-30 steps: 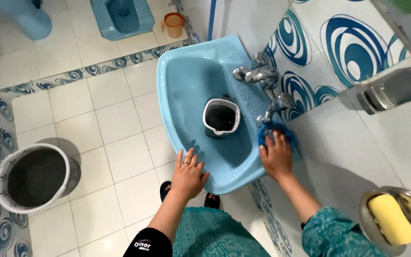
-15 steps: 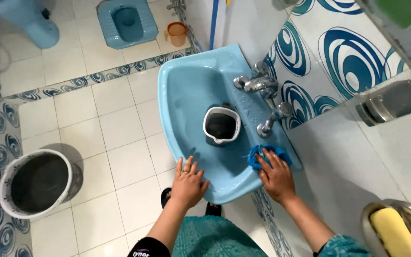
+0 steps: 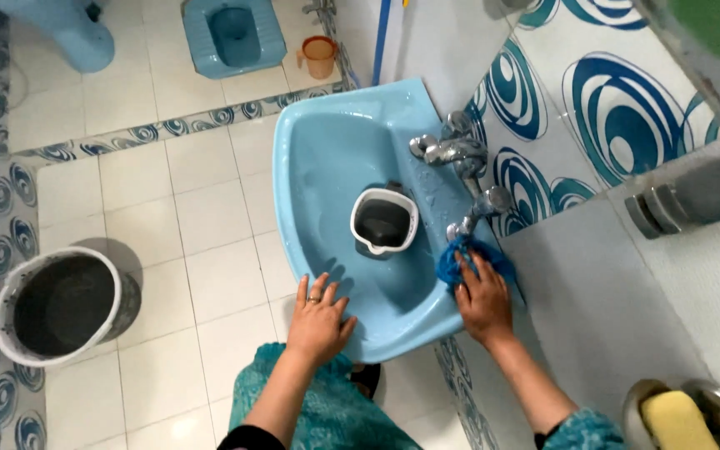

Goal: Cleaning a bathroom sink area using a cloth, sponge, and water mug.

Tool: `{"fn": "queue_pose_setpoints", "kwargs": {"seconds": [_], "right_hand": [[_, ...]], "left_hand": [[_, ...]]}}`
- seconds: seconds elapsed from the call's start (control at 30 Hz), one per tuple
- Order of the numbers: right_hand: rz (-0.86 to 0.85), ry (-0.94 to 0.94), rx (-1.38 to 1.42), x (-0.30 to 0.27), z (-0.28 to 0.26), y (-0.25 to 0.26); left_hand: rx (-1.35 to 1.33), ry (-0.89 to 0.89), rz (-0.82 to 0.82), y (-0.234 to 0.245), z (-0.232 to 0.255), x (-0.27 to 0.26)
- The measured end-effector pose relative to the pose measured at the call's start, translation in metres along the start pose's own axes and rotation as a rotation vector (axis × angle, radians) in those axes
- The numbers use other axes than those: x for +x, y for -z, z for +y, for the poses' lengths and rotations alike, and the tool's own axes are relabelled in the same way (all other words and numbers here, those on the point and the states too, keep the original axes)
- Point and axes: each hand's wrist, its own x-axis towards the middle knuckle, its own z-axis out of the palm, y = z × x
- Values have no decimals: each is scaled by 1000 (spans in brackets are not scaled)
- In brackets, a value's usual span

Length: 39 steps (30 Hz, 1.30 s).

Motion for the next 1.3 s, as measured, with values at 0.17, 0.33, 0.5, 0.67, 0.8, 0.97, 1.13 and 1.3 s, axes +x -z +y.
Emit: {"fn": "queue_pose_setpoints", "kwargs": {"seconds": [0.17, 0.33, 0.5, 0.67, 0.8, 0.97, 1.13, 1.3], "right_hand": [[37, -32, -27, -2, -5, -4], [78, -19, -130, 0, 7, -1], [107, -57, -197, 14, 13, 1], [82, -38, -139, -18, 7, -3], [29, -81, -204, -1, 17, -1], [-112, -184, -346, 11, 12, -7], [-94, -62, -70, -42, -26, 5], [-28, -109, -128, 8, 10, 2]], "left_hand": [[27, 11, -8, 4, 1, 0], [48, 27, -110, 5, 7, -3], [83, 88, -230, 25, 21, 3], [88, 71, -204, 21, 20, 3], [90, 70, -234, 15, 19, -3], [124, 78, -251, 19, 23, 3], [103, 83, -250, 18, 22, 1], [114, 98, -263, 28, 22, 6]]}}
